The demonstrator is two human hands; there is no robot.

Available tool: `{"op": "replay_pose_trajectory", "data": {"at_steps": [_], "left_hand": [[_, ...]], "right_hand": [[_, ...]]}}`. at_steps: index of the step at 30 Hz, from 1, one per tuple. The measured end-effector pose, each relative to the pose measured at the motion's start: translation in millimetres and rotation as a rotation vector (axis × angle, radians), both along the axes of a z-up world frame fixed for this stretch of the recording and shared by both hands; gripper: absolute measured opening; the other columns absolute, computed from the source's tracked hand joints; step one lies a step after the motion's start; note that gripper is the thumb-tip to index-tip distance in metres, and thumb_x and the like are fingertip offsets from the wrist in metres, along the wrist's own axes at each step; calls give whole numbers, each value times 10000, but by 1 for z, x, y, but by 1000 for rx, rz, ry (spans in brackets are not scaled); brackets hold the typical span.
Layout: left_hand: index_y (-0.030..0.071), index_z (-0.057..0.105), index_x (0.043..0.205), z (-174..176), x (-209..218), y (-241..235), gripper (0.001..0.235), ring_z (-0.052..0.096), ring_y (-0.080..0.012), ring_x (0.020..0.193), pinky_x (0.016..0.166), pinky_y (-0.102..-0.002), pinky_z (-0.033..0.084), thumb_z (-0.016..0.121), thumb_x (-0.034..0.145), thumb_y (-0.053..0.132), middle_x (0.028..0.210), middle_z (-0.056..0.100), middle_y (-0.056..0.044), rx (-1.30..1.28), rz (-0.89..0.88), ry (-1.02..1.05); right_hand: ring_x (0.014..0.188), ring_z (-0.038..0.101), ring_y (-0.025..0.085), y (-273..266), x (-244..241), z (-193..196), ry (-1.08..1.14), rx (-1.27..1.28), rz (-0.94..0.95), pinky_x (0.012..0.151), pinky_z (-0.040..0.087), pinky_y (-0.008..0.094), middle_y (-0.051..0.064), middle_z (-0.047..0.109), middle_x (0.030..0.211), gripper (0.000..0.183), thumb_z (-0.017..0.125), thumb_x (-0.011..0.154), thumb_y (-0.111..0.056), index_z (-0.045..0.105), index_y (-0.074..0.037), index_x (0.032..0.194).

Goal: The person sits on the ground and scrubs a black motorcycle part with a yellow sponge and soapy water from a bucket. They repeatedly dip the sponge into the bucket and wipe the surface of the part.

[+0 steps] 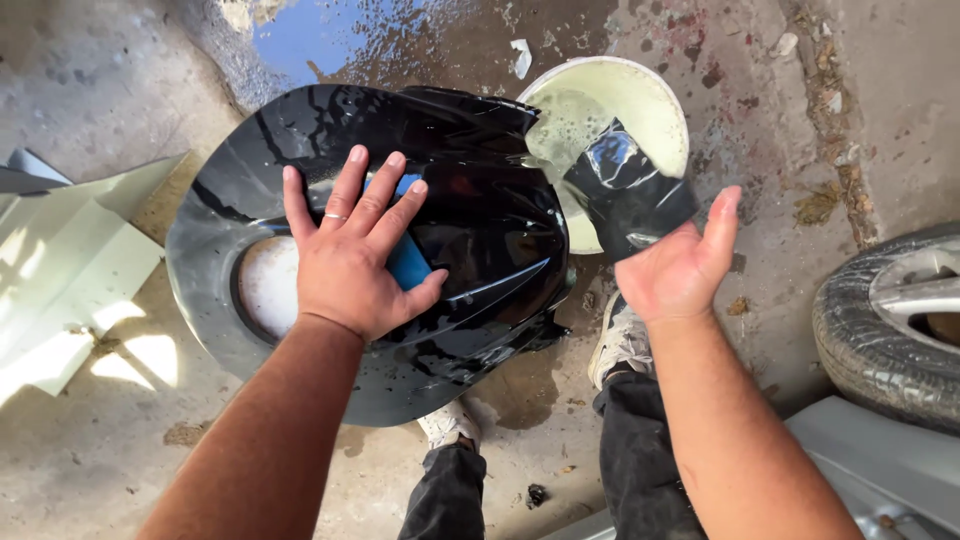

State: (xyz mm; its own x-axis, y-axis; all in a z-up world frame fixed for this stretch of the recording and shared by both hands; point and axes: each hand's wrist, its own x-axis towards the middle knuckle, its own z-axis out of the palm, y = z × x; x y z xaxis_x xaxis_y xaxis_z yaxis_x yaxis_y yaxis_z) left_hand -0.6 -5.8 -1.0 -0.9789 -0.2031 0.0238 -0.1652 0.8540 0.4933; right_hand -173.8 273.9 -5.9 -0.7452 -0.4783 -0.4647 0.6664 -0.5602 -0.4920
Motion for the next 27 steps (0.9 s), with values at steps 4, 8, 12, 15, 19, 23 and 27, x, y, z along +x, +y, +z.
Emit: {"op": "replay_pose_trajectory", "data": {"at_steps": [4,8,12,15,19,23,27], "left_hand": [[146,682,1517,0,1,1,851,376,-382,1629,1284,-759,26,842,752,482,1696,541,-99,-5,1,10],[146,677,1525,-1,1,1,851,368,-385,1632,1280,-758,25,837,763,488,1703,534,-101,0,-10,6],[154,676,1528,0,1,1,841,356,-375,1635,1283,-754,10,842,772,481,1705,529,-92,2,0,-2],[146,679,1532,-1,1,-1,850,358,-375,1636,1284,-751,9,855,766,467,1703,531,-99,-1,1,0],[128,669,1554,0,1,1,870,363,-391,1637,1277,-758,10,854,771,458,1711,527,-114,13,-10,8],[136,685,1523,0,0,2,826,382,-379,1630,1290,-756,15,833,782,469,1695,546,-102,-4,12,2],[133,684,1530,1,0,2,844,383,-386,1632,1288,-752,13,847,768,459,1698,550,-108,4,6,1]], "right_hand": [[742,685,220,9,20,-19,-46,195,20,707,517,338,126,770,931,814,465,882,-843,729,-74,906],[790,629,160,16,43,-45,-148,455,-11,746,505,269,66,713,884,102,638,970,-119,705,-54,926],[906,622,76,9,55,-51,300,625,183,869,515,203,20,695,1030,133,706,1041,-8,672,-57,1160],[919,616,89,-9,47,-41,311,764,209,858,514,215,12,687,1037,190,741,1013,-45,710,-63,1200],[1013,651,152,-11,44,-47,502,933,305,977,567,278,71,687,1103,328,788,922,84,637,-28,1190],[926,702,171,-2,33,-54,306,803,124,887,647,290,101,716,1027,196,760,949,78,656,-40,1066],[954,648,118,0,34,-61,365,728,167,920,572,238,67,699,1060,195,748,984,81,663,-32,1118]]}}
